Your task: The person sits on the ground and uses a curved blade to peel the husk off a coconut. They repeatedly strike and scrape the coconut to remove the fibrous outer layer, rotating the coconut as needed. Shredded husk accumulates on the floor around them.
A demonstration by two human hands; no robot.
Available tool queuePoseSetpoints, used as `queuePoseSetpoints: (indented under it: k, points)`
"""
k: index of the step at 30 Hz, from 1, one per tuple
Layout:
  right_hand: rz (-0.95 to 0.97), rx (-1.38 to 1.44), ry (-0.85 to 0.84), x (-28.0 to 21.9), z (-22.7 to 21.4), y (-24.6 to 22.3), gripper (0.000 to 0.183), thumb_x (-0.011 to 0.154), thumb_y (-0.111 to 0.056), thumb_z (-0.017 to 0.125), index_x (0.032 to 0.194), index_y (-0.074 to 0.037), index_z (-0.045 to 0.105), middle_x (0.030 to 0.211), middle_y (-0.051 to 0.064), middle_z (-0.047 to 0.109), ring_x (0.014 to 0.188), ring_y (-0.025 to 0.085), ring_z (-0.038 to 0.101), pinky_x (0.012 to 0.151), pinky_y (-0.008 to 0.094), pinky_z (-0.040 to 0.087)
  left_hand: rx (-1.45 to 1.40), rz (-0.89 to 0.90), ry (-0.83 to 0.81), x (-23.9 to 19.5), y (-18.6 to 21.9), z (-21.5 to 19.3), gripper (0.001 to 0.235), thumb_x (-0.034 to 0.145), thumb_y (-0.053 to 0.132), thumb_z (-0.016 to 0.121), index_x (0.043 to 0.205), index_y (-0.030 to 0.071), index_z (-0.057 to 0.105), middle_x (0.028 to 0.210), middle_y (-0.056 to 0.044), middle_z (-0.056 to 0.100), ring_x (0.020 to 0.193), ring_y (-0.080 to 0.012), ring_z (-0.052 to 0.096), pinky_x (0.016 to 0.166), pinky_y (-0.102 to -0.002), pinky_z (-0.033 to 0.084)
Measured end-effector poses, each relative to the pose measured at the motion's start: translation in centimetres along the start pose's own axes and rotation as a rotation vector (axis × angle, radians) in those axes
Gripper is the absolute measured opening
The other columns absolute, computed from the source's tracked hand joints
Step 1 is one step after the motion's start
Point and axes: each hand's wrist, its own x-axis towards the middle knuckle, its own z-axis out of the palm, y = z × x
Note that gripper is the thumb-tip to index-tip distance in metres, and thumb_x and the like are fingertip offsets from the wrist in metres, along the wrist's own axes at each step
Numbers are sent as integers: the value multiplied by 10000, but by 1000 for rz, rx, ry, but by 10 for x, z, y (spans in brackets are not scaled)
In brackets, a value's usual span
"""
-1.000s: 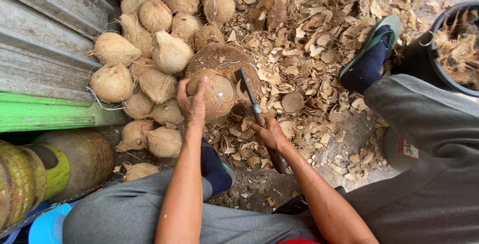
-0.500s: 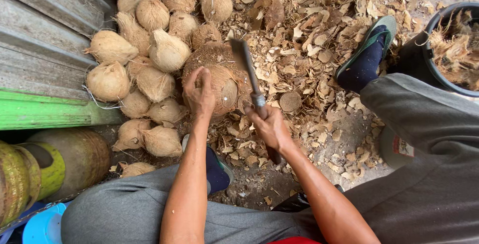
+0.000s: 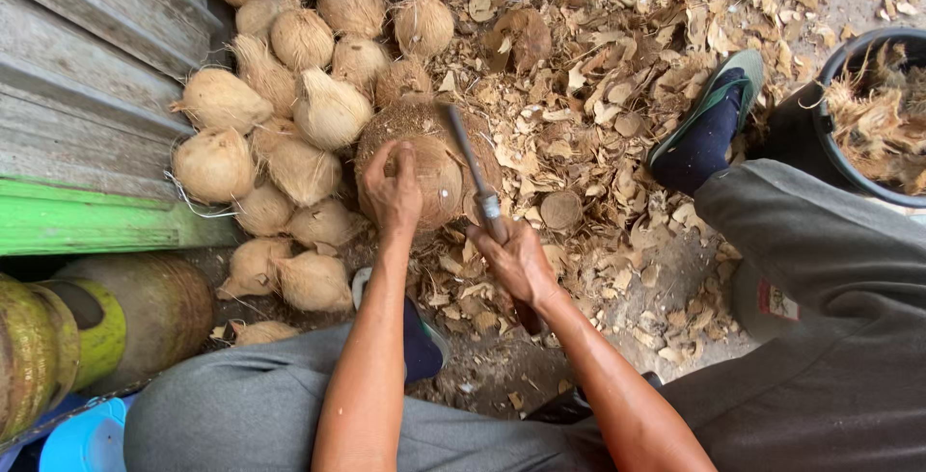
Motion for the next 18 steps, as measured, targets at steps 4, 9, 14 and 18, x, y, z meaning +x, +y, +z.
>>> queuePoseSetpoints:
  k: [4, 9, 14, 18]
  points:
    - [-129, -125, 107, -5, -4, 23, 415, 1011, -280, 645, 675, -81, 506, 544, 6, 525, 371, 97, 421, 329, 278, 374, 14, -102, -40, -16, -32, 3, 498, 950, 547, 560, 1121, 116, 742, 1121, -103, 724, 1032, -233, 662, 962, -460, 490]
    - [-1, -302, 16, 13, -2, 26, 341, 991, -324, 632, 722, -134, 542, 564, 11, 512, 417, 91, 426, 370, 277, 389, 232, 231, 65, 4, -50, 21, 447, 1034, 544, 536, 1135, 157, 737, 1176, -96, 738, 1073, -229, 681, 1043, -404, 490]
    - [-131, -178, 58, 8, -4, 31, 378, 998, -344, 640, 739, -101, 510, 546, 23, 517, 389, 105, 425, 357, 282, 394, 212, -26, 53, -12, -47, 13, 482, 934, 541, 589, 1130, 130, 746, 1149, -121, 727, 1067, -285, 659, 928, -488, 469]
    - [278, -85, -29, 18, -11, 32, 240, 959, -265, 693, 854, -77, 587, 606, 47, 540, 410, 134, 509, 379, 308, 470, 129, -15, -24, -14, -13, 0, 549, 942, 540, 555, 1234, 99, 703, 1242, -152, 690, 1147, -306, 652, 959, -519, 513]
